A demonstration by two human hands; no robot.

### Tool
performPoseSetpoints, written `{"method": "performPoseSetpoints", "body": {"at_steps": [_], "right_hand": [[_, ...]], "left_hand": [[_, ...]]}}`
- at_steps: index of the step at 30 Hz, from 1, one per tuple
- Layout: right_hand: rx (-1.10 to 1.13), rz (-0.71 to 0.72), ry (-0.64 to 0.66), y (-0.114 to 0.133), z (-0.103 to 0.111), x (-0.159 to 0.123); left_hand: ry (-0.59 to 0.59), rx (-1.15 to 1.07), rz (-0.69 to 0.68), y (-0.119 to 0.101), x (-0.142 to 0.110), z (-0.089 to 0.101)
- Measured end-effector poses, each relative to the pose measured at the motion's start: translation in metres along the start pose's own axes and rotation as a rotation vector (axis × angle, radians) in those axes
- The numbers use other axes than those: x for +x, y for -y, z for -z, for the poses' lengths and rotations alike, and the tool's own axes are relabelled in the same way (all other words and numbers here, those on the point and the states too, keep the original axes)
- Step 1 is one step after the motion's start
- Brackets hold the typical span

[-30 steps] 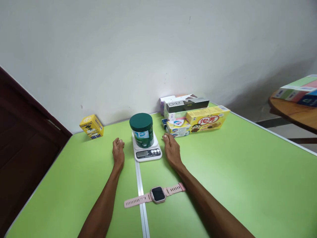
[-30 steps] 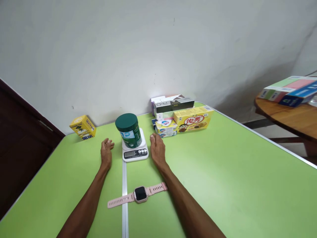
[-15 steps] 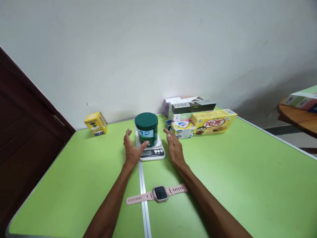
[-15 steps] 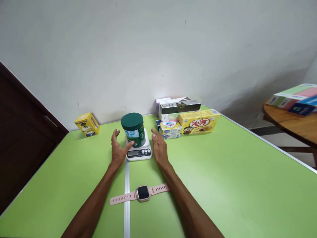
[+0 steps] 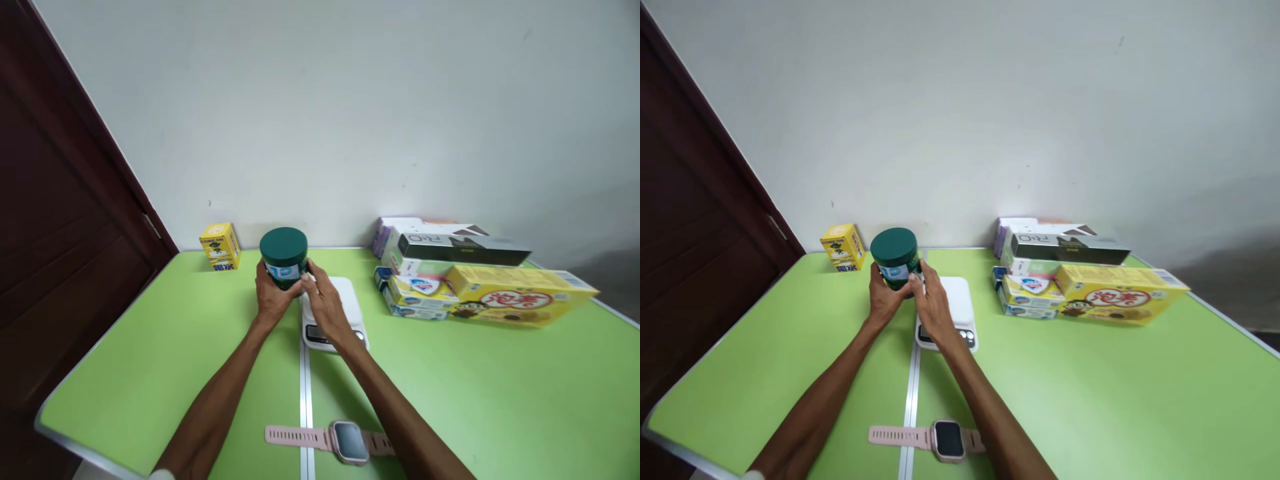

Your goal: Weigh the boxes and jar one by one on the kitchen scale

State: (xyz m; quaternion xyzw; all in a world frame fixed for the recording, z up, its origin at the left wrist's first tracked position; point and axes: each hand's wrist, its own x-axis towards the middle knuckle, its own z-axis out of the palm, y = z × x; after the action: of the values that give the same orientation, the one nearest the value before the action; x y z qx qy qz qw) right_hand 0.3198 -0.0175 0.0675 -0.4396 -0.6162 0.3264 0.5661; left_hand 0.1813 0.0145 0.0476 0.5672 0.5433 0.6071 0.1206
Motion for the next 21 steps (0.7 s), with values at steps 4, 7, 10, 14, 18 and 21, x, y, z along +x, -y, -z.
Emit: {"method": "performPoseSetpoints", "body": {"at_steps": [4, 7, 10, 14, 18, 21], "right_hand": [[0.066, -0.089, 0.127, -0.001, -0.051, 0.018], [0.081, -0.103, 0.176, -0.003, -0.071, 0.016], [0.076, -0.113, 0.196, -0.001, -0.070, 0.007], [0.053, -0.146, 0.185, 0.008, -0.051, -0.002], [0.037, -0.123, 0.192, 0.020, -0.030, -0.015], [0.027, -0.088, 0.190, 0.027, -0.013, -0.029]], "left_hand": [[-0.083, 0.120, 0.075, 0.041, 0.038, 0.014], [-0.130, 0.223, 0.145, 0.068, 0.058, 0.013], [-0.147, 0.276, 0.175, 0.089, 0.071, 0.006], [-0.139, 0.293, 0.168, 0.104, 0.089, -0.004], [-0.127, 0.309, 0.190, 0.109, 0.110, -0.012], [-0.121, 0.337, 0.200, 0.110, 0.123, -0.015]]}}
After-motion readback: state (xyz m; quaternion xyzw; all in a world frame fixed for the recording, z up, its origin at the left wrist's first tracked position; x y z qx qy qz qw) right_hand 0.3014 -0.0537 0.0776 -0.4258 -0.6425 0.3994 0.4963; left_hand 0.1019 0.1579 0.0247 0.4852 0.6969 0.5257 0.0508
